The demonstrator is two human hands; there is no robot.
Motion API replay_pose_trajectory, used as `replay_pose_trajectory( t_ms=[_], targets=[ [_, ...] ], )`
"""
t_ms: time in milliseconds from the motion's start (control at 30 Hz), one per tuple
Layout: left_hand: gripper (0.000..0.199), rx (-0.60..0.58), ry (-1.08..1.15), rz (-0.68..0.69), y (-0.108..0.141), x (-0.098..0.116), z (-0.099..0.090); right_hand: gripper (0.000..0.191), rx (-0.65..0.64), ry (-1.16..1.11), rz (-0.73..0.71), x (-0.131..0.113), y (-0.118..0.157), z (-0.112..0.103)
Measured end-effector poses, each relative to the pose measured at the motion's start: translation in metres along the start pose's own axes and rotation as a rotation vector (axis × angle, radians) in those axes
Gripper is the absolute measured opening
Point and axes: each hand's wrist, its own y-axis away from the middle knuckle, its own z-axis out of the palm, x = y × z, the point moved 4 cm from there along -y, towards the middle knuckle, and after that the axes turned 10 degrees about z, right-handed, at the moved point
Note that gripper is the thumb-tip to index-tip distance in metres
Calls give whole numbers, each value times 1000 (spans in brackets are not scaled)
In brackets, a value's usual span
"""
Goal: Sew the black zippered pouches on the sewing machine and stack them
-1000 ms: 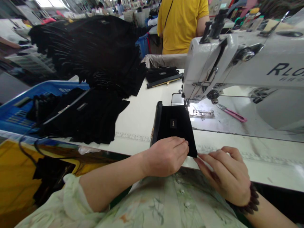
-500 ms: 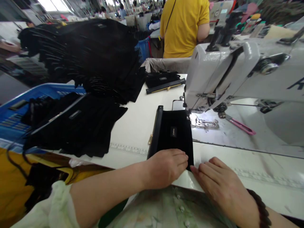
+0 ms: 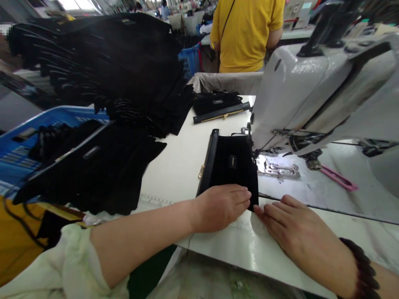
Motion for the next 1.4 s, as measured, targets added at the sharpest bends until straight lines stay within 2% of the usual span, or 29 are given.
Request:
replay_pose_trajectory(
  t_ms=[300,500,800,933,1133,1400],
  targets=[
    [24,0,-44,5,-7,-28,4,31,36,-31,43,21,-6,10],
    [23,-110,-83,-20,-15,-46,8,28,53,17,78,33,-10,20],
    [22,-242,-96,-69,-28,-75,13,32,58,8,221,48,-14,32],
    [23,-254,-103,-105,-32,-86,14,32,56,3,235,49,-14,32],
    [22,-249,-74,-166,-36,-93,12,31,62,-2,251,48,-15,32],
    [21,-214,-62,-166,-37,-94,12,31,64,4,248,48,-15,32]
  ],
)
